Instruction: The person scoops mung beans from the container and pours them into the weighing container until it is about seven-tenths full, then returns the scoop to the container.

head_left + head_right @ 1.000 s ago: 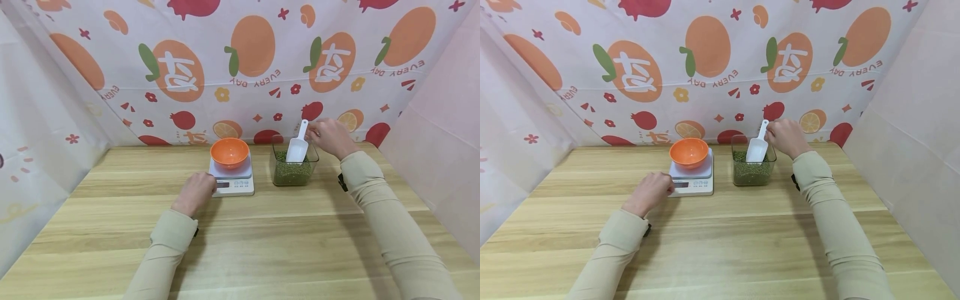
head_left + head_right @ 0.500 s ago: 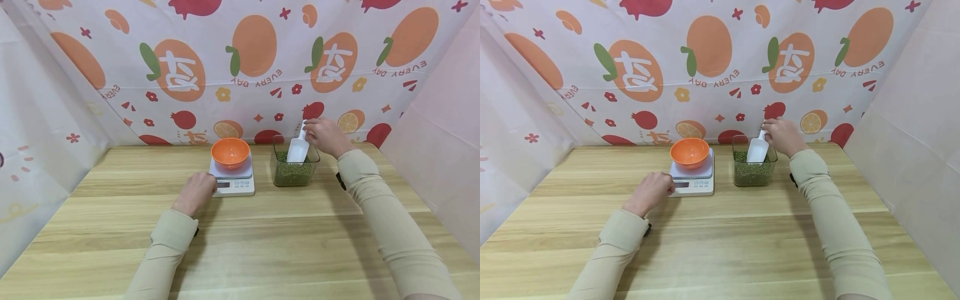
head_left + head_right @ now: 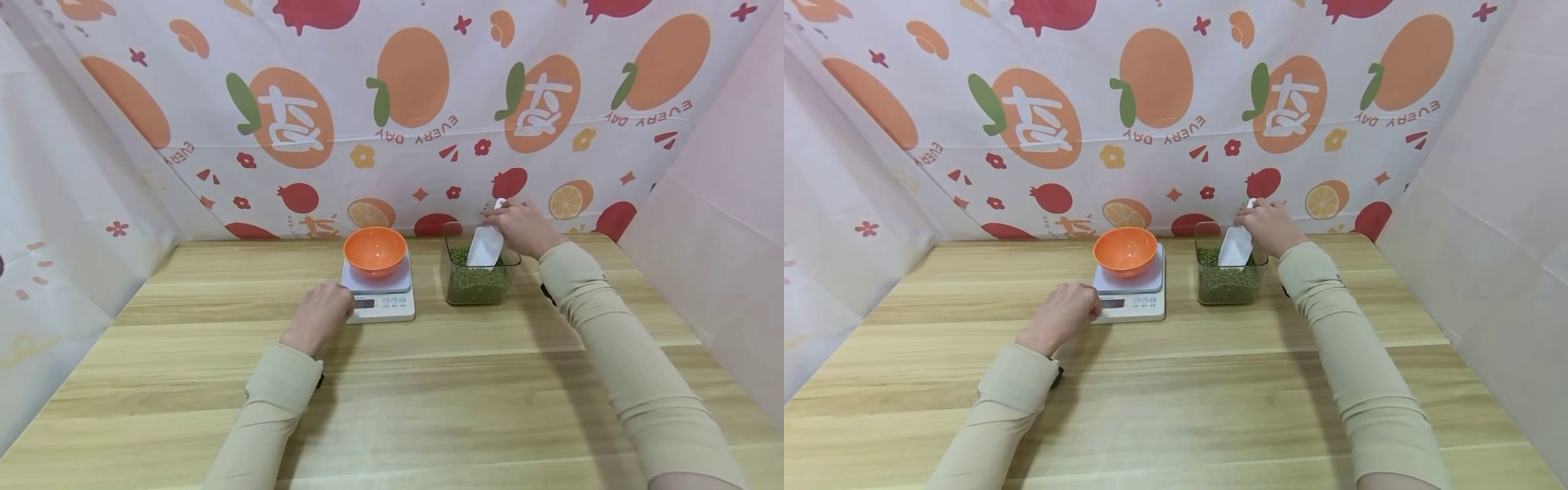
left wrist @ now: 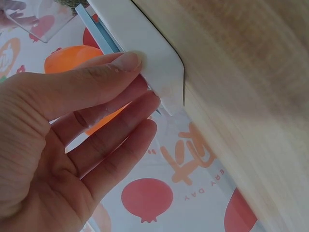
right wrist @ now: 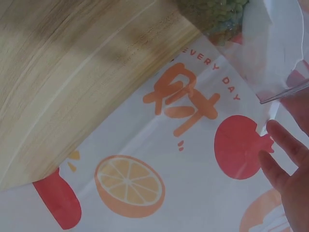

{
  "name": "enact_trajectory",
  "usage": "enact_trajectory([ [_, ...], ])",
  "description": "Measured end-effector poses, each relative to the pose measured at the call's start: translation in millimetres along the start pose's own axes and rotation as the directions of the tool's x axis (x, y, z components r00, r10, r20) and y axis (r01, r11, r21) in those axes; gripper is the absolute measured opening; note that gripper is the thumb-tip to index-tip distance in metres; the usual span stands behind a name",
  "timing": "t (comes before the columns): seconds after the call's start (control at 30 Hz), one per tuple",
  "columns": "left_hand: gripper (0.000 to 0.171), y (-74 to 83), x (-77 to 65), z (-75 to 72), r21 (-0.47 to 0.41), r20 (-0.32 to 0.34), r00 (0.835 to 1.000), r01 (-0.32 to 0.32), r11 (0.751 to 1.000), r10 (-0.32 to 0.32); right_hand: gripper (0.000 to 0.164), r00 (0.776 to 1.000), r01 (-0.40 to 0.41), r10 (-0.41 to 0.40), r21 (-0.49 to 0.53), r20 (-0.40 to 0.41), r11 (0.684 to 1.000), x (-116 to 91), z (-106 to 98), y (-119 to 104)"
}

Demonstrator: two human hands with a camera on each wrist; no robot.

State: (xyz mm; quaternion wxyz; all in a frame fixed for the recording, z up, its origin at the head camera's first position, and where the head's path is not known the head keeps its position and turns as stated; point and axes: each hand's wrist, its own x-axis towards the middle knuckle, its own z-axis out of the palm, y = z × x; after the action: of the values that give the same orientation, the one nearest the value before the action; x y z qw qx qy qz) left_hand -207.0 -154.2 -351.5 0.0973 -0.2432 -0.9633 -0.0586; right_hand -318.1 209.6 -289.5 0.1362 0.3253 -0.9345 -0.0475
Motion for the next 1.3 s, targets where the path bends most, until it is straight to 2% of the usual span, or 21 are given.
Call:
enact_trajectory([
  [0.23, 0.031, -0.4, -1.2, 0.4, 0.010, -0.012, 1.000, -0.015, 1.000, 0.015, 0.035, 0.999, 0.027, -0.030, -0.065, -0.045, 0.997, -2.0, -0.3, 1.3],
  [0.53, 0.038, -0.6, -0.4, 1.2, 0.008, -0.045, 0.998, -0.038, 0.999, 0.038, 0.026, 0.998, 0.032, -0.039, -0.114, -0.054, 0.993, -1.7, -2.2, 3.6],
  [1.03, 0.037, -1.7, 0.0, 1.5, 0.014, -0.039, 0.999, -0.034, 0.999, 0.034, 0.027, 0.995, 0.081, -0.087, -0.124, -0.047, 0.989, -4.9, -14.5, 5.5],
  [1.3, 0.042, -1.2, -1.5, 0.6, 0.011, -0.080, 0.995, -0.055, 0.998, 0.056, 0.032, 0.992, 0.115, -0.118, -0.074, -0.040, 0.991, -4.4, -24.7, 2.7],
])
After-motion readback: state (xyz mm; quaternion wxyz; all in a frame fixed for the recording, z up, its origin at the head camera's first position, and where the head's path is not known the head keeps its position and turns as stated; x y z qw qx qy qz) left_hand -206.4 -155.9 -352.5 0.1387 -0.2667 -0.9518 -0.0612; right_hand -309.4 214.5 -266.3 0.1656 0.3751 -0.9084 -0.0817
